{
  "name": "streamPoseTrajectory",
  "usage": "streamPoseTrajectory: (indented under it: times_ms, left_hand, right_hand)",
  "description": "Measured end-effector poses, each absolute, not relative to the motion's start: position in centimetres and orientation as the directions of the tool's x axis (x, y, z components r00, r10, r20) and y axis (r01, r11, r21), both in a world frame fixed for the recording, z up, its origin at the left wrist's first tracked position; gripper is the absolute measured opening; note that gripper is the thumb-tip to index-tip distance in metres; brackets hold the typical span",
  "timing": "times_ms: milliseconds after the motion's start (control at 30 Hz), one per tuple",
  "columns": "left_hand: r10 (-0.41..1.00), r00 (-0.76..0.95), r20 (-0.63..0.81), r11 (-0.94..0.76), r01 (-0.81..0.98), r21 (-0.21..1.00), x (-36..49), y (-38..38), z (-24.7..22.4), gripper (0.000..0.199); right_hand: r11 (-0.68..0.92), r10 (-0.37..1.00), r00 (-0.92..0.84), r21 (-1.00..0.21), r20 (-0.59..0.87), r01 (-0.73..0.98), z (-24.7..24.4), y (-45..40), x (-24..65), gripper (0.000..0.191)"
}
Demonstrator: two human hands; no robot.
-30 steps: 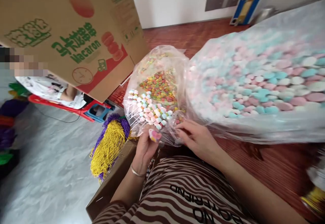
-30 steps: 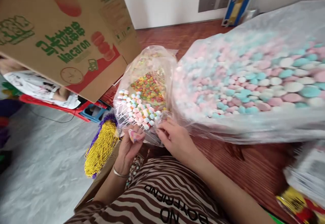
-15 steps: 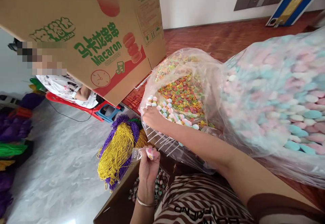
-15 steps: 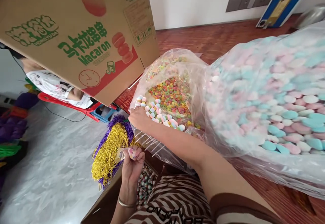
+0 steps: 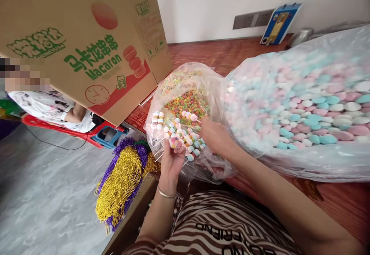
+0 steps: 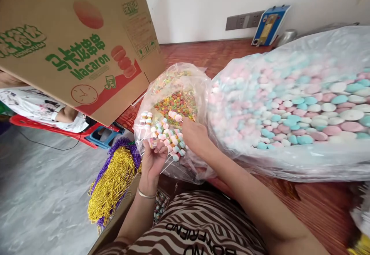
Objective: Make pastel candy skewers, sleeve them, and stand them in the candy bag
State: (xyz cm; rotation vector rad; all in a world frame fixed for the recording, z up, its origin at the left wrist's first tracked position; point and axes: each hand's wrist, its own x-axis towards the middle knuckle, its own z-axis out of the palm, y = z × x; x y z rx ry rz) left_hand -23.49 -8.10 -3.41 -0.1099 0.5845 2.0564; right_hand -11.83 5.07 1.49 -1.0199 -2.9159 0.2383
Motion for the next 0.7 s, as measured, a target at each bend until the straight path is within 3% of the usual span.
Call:
streamPoseTrajectory:
  times_ms: [100, 167, 233, 533, 700]
  left_hand:
    - [0.822, -0.466, -0.329, -0.356, -0.87, 0.341, -21.2, -5.9, -2.6, 0.034]
    - [0.841, -0.408, -0.355, -0.289, -0.894, 0.342, -19.4, -4.8, -2.3, 0.034]
    - [0.856, -0.34, -0.389, -0.205, -0.915, 0.347, -17.5, -3.8, -2.2, 0.035]
    - [0.897, -0.176, -0.405, 0.022, -0.898, 0.44, -9.9, -0.8, -1.5, 0.035]
    - [0.903, -0.203, -0.378, 0.027, -0.852, 0.523, -8.1, -0.1, -1.6, 0.036]
  right_hand:
    - [0.721, 0.682, -0.725, -0.254, 0.096, 0.644, 2.1, 2.9, -4.5, 0.032]
    - [0.692, 0.694, -0.654, -0.529, 0.3, 0.491, 2.1, 1.3, 1.1, 0.026]
    - [0.673, 0.709, -0.582, -0.628, 0.398, 0.39, 1.7, -0.3, 6.2, 0.018]
    - [0.529, 0.837, -0.419, -0.717, 0.352, 0.454, 0.0, -4.2, 15.0, 0.015]
    - [0.586, 0.81, -0.4, -0.617, 0.429, 0.526, -0.5, -4.4, 17.2, 0.015]
